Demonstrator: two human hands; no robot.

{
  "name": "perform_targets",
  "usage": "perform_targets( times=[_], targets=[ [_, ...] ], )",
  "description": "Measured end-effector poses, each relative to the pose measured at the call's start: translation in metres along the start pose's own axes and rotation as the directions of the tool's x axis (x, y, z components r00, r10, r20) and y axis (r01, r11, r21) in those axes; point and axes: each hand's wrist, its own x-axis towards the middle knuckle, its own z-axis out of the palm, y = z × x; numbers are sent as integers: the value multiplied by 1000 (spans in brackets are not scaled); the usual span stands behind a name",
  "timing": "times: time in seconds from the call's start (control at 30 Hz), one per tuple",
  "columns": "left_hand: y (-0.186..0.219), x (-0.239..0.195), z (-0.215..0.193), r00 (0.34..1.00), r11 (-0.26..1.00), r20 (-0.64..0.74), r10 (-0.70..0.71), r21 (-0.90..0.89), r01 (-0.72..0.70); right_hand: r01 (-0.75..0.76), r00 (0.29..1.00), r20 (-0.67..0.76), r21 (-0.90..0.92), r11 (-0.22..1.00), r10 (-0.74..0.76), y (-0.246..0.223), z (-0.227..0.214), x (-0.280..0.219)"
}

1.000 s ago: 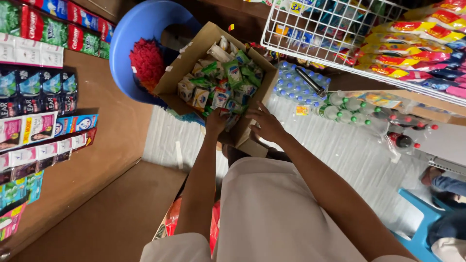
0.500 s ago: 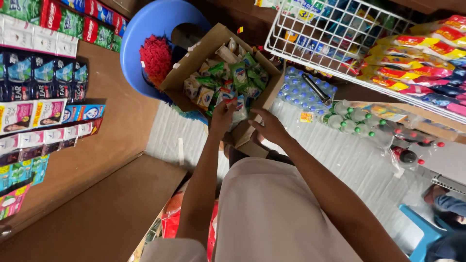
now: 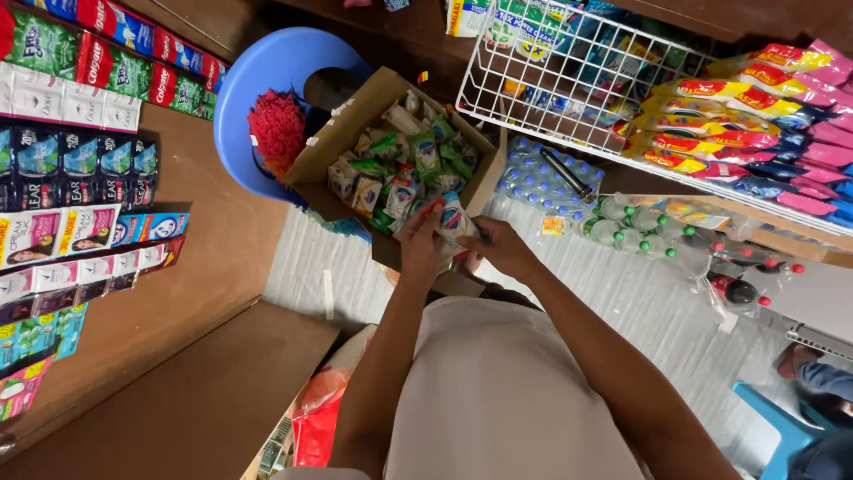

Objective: Restocking detergent sachets from a cardboard box onto a wire shelf.

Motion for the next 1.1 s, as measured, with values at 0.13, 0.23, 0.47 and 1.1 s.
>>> perform_targets(
  times=[0.13,0.23,0.47,1.1],
  targets=[
    [-41,3,-25,998,999,-47,37,-9,-37,-36,999,22,52,998,35,-5,2,-11],
    [-40,-1,-18,991,981,38,132,-149,-125,8,1000,17,-2,1000,-8,4,4,-14],
    [3,-25,20,980,984,101,-172,-35,177,16,998,-60,55,998,-13,12,-11,-25],
    [124,-58,264,731,475,602,322,565,-675,377,600,-672,-241,894,-434,-79,-114,-138]
  ],
)
